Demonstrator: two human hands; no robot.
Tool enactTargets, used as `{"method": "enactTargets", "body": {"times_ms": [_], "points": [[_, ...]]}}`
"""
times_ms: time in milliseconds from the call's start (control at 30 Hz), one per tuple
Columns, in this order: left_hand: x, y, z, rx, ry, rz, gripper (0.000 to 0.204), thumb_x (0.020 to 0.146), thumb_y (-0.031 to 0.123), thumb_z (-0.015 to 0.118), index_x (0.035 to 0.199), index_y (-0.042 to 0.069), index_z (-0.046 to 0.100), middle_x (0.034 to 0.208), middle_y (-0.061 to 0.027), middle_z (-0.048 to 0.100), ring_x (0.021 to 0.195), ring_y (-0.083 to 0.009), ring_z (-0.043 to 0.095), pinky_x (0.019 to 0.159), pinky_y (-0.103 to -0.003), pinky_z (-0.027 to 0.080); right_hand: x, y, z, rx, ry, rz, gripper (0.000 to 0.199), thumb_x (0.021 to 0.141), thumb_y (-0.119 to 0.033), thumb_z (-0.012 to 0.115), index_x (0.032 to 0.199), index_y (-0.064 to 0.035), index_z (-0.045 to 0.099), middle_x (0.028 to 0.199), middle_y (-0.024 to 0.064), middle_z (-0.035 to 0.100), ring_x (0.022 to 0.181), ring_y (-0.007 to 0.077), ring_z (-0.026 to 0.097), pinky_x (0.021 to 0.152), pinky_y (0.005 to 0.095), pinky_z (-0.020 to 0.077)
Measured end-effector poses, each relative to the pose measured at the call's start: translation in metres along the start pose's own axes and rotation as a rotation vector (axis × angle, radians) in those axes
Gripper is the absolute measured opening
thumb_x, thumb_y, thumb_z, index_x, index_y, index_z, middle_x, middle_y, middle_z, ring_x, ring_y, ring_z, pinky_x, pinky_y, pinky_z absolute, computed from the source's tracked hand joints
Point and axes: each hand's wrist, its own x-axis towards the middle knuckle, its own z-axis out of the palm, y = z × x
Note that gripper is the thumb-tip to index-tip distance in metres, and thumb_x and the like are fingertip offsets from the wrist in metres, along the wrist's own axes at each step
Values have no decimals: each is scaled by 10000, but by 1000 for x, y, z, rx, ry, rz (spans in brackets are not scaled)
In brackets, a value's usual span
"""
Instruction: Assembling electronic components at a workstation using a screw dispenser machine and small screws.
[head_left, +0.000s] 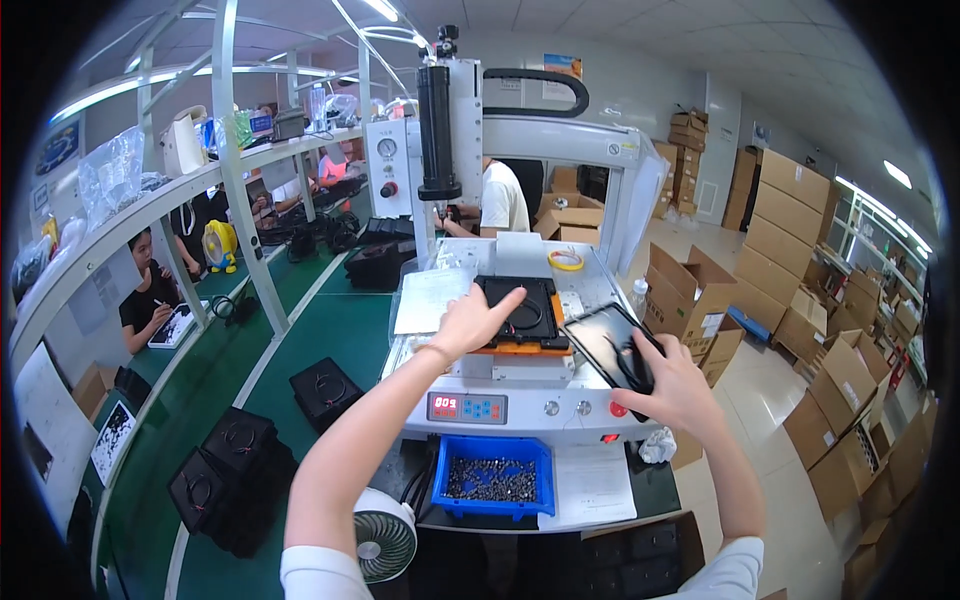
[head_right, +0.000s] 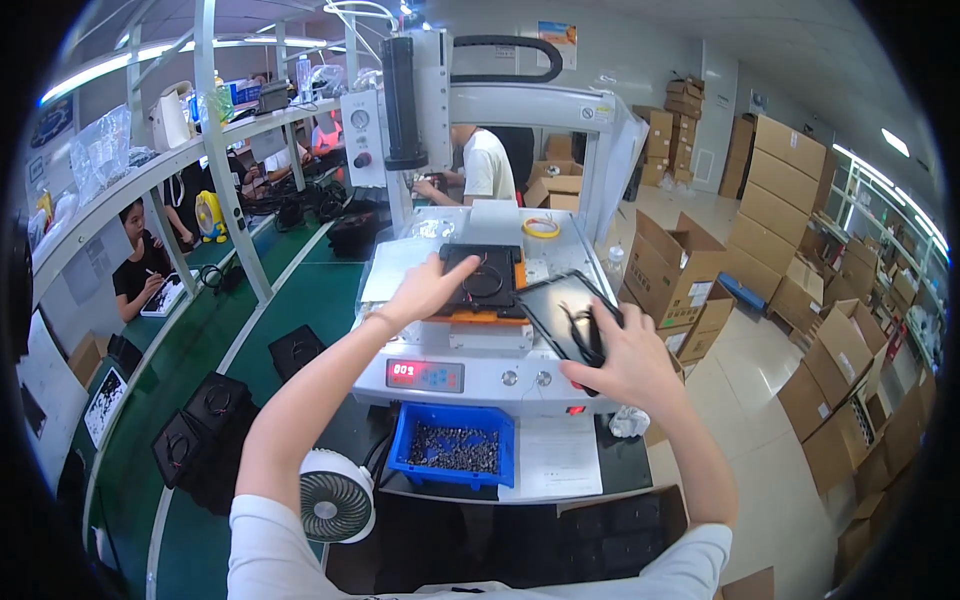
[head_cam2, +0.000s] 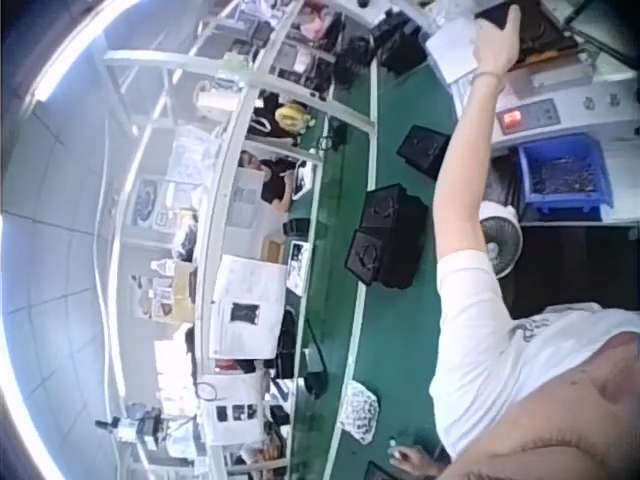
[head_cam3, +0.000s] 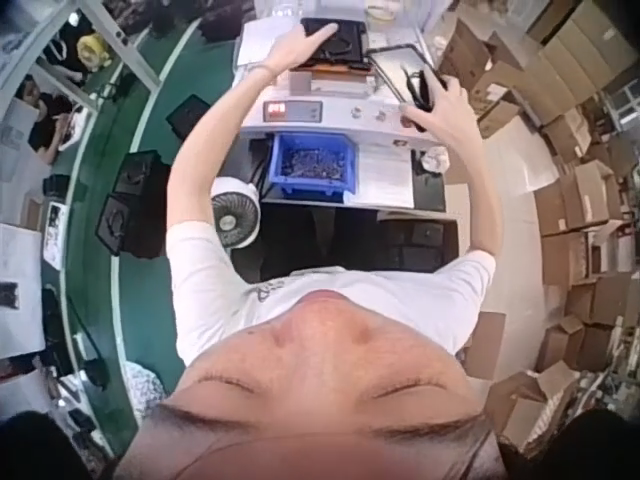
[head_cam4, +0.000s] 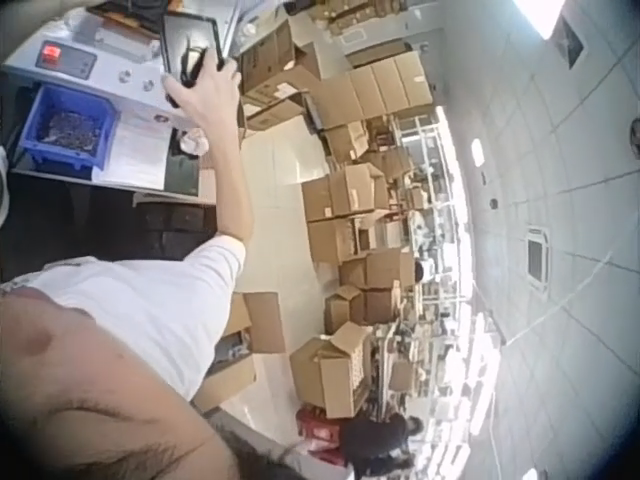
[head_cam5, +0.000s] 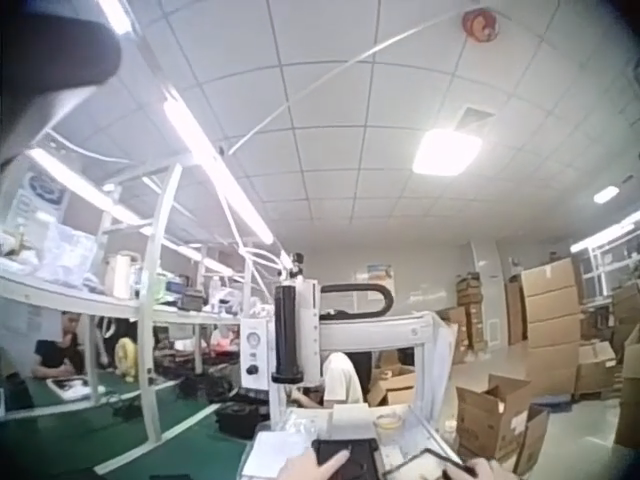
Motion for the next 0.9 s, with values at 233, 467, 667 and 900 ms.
{"method": "enactTargets", "body": {"times_ms": [233,467,667,900], "points": [[22,66,38,514,-81,-314,1348,585,883,593,1414,-142,308,1372,-319,435,1279,-426,441,978,-489,439,-25,50,-14,13,-47,259,1027,664,-597,708,1434,15,412,1321,287,454,1240,416,464,1028,459,409],[25,77,46,510,3,-349,1264,613,765,679,1411,-135,291,1348,-286,461,1196,-462,486,888,-565,482,-18,51,-3,79,-74,276,1018,659,-609,705,1425,3,432,1308,257,468,1228,385,488,1013,444,423],[21,57,-6,255,216,-175,1227,573,782,670,1292,-180,421,1205,-323,562,1110,-398,589,918,-424,498,11,26,0,62,-51,225,1036,656,-643,685,1426,2,432,1265,264,478,1209,389,500,997,439,431],[-97,33,-90,353,195,-141,986,708,683,636,1267,-114,479,1147,-354,572,1123,-441,556,964,-447,461,90,-27,29,-26,-127,102,955,701,-718,580,1277,42,543,1141,367,540,1099,455,562,946,476,468]]}}
